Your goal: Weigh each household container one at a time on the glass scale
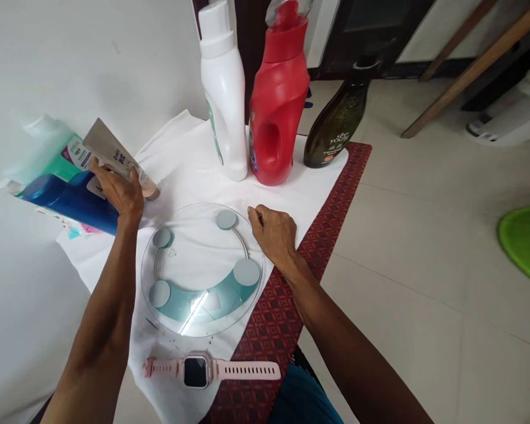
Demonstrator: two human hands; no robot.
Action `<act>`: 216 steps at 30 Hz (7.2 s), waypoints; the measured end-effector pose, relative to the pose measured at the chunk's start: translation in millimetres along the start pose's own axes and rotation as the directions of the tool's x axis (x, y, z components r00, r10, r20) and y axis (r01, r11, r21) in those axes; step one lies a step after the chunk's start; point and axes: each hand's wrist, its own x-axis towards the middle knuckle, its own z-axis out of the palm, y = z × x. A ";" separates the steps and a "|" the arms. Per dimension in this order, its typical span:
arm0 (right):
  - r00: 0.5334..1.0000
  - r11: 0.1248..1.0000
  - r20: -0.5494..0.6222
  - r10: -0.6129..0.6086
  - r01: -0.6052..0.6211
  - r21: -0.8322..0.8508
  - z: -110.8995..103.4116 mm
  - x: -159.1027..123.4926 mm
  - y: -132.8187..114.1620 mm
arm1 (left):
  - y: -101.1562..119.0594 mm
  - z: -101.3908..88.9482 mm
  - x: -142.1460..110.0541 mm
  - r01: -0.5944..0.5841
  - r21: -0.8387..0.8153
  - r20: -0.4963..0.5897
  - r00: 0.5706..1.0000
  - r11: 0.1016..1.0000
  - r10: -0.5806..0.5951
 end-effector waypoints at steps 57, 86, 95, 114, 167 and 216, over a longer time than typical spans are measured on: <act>0.951 0.436 -0.295 -0.090 0.304 0.847 -60.5 -73.3 -82.9 | -39.4 -31.9 -125.8 0.568 -0.185 0.352 0.800 0.802 -0.486; 0.939 0.489 -0.338 0.062 0.267 0.830 -36.9 -61.8 -7.3 | -37.6 -31.4 -123.0 0.548 -0.107 0.362 0.798 0.829 -0.481; 0.933 0.458 -0.240 -0.268 0.342 0.820 -39.8 -86.8 -56.4 | -38.0 -31.9 -123.8 0.536 -0.128 0.359 0.810 0.835 -0.464; 0.961 0.332 -0.277 -0.015 0.266 0.905 -27.6 23.9 -123.9 | -37.0 -27.7 -115.6 0.542 -0.058 0.367 0.793 0.839 -0.487; 0.785 0.565 -0.504 0.361 0.245 0.788 -40.4 106.1 -60.5 | -33.9 -31.1 -110.5 0.563 -0.042 0.382 0.772 0.825 -0.508; 0.878 0.395 -0.177 0.444 -0.015 0.919 -0.6 -66.7 25.7 | -40.2 -28.6 -117.1 0.533 -0.062 0.381 0.794 0.844 -0.473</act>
